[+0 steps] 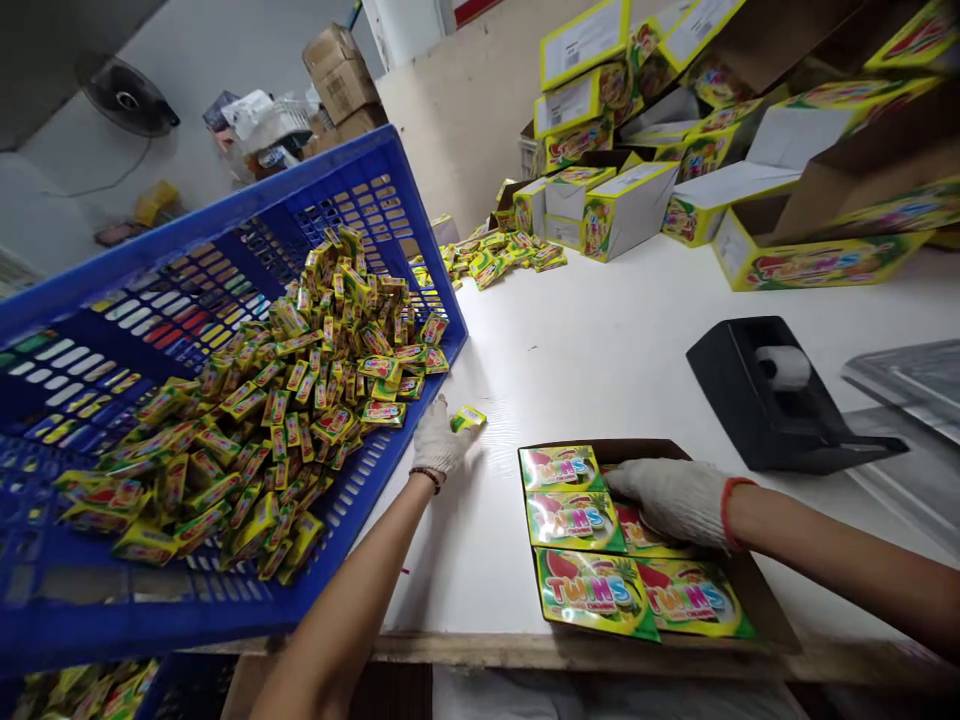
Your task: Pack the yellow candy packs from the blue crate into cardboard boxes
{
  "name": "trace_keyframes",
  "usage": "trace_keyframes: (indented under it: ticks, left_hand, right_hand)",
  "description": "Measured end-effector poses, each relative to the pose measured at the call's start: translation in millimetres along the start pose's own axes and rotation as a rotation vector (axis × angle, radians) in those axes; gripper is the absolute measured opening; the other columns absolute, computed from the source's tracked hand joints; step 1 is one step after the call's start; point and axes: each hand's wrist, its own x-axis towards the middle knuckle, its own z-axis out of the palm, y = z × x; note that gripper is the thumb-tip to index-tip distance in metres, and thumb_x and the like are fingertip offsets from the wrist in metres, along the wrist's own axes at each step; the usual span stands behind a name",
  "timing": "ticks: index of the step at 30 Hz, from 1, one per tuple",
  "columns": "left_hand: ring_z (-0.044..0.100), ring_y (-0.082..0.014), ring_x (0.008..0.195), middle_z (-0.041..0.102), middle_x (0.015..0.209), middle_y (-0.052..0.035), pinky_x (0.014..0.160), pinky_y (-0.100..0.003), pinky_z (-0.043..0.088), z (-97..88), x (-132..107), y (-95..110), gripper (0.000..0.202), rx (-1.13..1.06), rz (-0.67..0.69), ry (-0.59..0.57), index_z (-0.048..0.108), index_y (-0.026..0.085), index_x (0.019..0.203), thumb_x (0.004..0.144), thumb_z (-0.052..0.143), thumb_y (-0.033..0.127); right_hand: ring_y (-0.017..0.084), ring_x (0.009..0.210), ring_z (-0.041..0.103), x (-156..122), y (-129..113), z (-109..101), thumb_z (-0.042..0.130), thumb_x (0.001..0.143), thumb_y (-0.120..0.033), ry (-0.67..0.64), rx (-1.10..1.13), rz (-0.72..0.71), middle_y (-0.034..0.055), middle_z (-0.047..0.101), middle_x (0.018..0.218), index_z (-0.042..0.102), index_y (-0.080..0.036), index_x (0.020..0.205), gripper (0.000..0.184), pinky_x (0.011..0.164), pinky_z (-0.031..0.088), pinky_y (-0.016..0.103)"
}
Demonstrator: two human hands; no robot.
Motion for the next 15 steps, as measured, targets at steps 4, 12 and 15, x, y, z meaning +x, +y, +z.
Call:
trace_keyframes:
  ticks: [4,12,15]
  left_hand:
    - [0.062,-0.0300,0.115,0.067,0.119,-0.0159,0.099,-0.037,0.047,12.2,-10,6,0.051,0.013,0.021,-0.070,0.058,0.016,0.123,0.077,0.073,0.030]
    - [0.058,-0.0267,0.120,0.061,0.129,-0.0151,0.107,-0.040,0.043,-50.1,-41,76,0.080,-0.328,0.361,0.031,0.037,0.012,0.147,0.076,0.071,0.028]
    - [0.065,-0.0228,0.103,0.067,0.111,-0.0111,0.094,-0.038,0.052,-72.5,-68,119,0.083,-0.673,0.486,-0.195,0.033,0.012,0.149,0.079,0.069,0.038]
  right_hand:
    - [0.028,0.095,0.068,-20,-11,-23,0.065,0.066,-0.016,-0.030,0.087,-0.025,0.0071,0.073,0.108,0.072,-0.026,0.104,0.040,0.076,0.048,0.032]
    - [0.024,0.100,0.063,-60,-19,-92,0.050,0.085,-0.017,0.481,-0.034,-0.118,0.0105,0.066,0.114,0.064,-0.019,0.112,0.030,0.085,0.047,0.033]
    - [0.026,0.101,0.061,-60,-39,-108,0.054,0.084,-0.012,0.559,-0.309,-0.272,0.0132,0.064,0.116,0.063,-0.017,0.112,0.029,0.084,0.045,0.035]
